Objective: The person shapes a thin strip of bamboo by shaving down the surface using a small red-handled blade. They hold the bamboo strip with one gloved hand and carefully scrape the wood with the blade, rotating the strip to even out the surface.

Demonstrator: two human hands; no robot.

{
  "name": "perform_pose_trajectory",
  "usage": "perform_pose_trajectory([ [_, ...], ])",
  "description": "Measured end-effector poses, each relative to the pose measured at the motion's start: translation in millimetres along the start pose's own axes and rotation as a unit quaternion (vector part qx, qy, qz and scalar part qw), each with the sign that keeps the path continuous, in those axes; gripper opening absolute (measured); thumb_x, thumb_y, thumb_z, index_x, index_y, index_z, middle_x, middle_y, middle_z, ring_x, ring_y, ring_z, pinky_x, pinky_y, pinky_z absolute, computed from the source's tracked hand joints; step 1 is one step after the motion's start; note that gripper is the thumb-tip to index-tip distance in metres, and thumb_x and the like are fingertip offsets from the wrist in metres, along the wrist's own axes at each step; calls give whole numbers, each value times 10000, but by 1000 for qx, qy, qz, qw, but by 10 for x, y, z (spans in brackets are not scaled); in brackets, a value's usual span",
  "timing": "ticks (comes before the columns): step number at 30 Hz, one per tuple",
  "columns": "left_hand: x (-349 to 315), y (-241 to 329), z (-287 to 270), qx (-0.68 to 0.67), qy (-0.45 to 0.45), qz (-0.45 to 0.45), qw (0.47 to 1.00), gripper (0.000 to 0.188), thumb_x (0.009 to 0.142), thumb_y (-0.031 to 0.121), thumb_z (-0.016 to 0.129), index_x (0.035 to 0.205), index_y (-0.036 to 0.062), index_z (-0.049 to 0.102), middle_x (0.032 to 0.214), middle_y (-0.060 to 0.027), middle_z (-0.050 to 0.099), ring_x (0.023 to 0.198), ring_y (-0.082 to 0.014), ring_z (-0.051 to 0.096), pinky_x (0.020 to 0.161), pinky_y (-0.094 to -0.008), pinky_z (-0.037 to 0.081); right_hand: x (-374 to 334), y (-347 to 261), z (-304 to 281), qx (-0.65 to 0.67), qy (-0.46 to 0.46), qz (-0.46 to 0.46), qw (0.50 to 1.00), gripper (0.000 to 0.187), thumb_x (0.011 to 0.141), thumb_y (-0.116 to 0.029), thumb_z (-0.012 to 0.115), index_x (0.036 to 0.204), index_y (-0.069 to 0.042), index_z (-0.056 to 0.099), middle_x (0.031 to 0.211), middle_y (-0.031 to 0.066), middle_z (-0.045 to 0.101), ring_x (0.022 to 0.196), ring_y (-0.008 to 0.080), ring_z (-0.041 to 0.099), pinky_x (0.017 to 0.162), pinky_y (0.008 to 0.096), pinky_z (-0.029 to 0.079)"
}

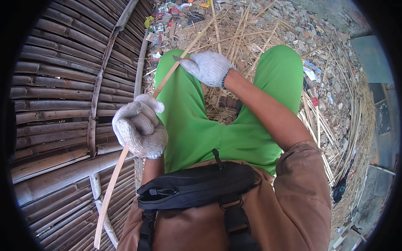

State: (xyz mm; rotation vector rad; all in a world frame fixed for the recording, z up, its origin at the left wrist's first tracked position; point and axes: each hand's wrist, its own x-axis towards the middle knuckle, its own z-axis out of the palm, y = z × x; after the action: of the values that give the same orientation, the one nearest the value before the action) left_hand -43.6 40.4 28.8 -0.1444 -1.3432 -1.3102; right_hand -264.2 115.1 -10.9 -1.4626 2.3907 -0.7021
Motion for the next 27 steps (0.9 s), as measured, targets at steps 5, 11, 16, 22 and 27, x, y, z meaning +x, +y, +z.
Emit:
perform_pose_trajectory([
  [5, -20, 181, -30, -17, -5, -14, 1000, 432, 1160, 406, 474, 1151, 12, 652, 538, 65, 350, 477, -110, 367, 629, -372, 509, 14, -11, 16, -8, 3, -7, 1000, 699, 1102, -657, 370, 962, -50, 686, 928, 267, 714, 926, 502, 686, 809, 598, 531],
  [11, 36, 460, -138, -33, -13, -29, 999, 431, 1165, 401, 466, 1125, 28, 679, 524, 49, 360, 470, -111, 358, 624, -365, 495, 7, -17, -16, 4, -2, 0, 1000, 709, 1102, -662, 360, 962, -48, 687, 930, 274, 713, 924, 511, 682, 816, 598, 530],
  [16, 122, 745, -144, -44, 31, -6, 999, 439, 1182, 354, 412, 1091, 23, 685, 509, 50, 366, 450, -113, 359, 585, -339, 477, 24, 29, 23, -4, -10, 10, 1000, 728, 1096, -663, 323, 1071, -65, 737, 1009, 270, 750, 1014, 491, 708, 922, 592, 554],
  [22, 271, 1115, -303, -46, -7, -13, 999, 454, 1186, 318, 406, 1080, -18, 692, 492, 56, 401, 453, -112, 387, 610, -336, 481, 31, 85, 9, 1, -21, 31, 999, 758, 1088, -687, 315, 1084, -63, 746, 1071, 282, 743, 1033, 496, 703, 936, 593, 548],
  [27, 321, 1381, -506, -57, -42, -35, 997, 477, 1191, 337, 388, 1067, -23, 676, 516, 66, 412, 471, -104, 430, 620, -315, 483, 37, 51, 13, 5, -17, 39, 999, 778, 1085, -696, 310, 1084, -62, 760, 1070, 284, 746, 1032, 498, 705, 935, 595, 549],
])
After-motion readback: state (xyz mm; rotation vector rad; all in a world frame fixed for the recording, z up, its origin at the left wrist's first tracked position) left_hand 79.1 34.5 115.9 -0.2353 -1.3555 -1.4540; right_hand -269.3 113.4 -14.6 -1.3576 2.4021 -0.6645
